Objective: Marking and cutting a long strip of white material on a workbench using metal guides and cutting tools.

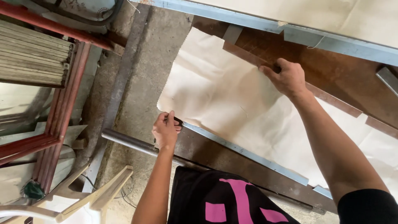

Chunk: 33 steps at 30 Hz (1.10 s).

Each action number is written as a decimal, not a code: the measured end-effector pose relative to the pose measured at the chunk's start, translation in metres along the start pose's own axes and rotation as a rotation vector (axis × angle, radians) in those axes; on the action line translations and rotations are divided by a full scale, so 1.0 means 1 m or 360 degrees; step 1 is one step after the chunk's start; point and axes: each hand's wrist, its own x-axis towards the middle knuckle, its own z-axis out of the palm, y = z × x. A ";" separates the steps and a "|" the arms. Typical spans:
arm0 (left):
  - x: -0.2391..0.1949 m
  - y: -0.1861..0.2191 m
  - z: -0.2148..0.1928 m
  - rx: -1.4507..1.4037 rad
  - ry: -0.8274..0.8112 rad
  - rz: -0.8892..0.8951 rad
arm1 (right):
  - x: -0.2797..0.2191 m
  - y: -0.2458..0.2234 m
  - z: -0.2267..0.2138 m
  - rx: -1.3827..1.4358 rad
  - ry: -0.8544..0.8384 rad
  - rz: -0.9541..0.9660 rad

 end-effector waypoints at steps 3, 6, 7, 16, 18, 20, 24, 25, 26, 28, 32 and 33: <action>-0.010 0.014 0.002 0.0010 0.0005 0.0005 | -0.006 -0.005 -0.007 0.0144 0.0020 -0.0034; -0.017 0.025 0.009 0.0173 0.0101 0.0093 | -0.004 -0.002 -0.006 0.0148 0.0037 -0.0022; -0.017 0.022 0.008 0.0174 0.0107 0.0094 | -0.004 -0.004 -0.004 0.0152 0.0035 -0.0026; 0.014 -0.003 0.001 0.0168 -0.0242 0.0035 | -0.006 -0.007 -0.009 0.0309 0.0019 -0.0007; 0.020 -0.003 -0.002 0.0060 -0.0187 -0.0109 | -0.005 -0.005 -0.008 0.0299 -0.0006 0.0043; 0.022 -0.011 0.004 0.0210 -0.0072 0.0027 | -0.004 -0.006 -0.010 0.0313 -0.0013 0.0056; 0.000 -0.009 0.009 0.0364 0.0149 0.0179 | -0.001 -0.005 -0.009 0.0316 -0.0055 0.0101; -0.005 -0.002 0.008 0.0364 0.0144 0.0179 | -0.004 -0.008 -0.012 0.0314 -0.0053 0.0105; -0.011 0.004 0.007 0.0271 0.0107 0.0120 | -0.007 -0.012 -0.014 0.0322 -0.0051 0.0085; -0.023 0.019 0.005 0.0180 0.0072 0.0058 | -0.012 -0.016 -0.018 0.0330 -0.0051 0.0064; -0.032 0.033 0.003 0.0029 0.0032 -0.0040 | -0.019 -0.024 -0.021 0.0263 -0.0084 0.0014; -0.031 0.030 0.005 0.0000 0.0045 -0.0058 | -0.020 -0.026 -0.022 0.0231 -0.0098 -0.0016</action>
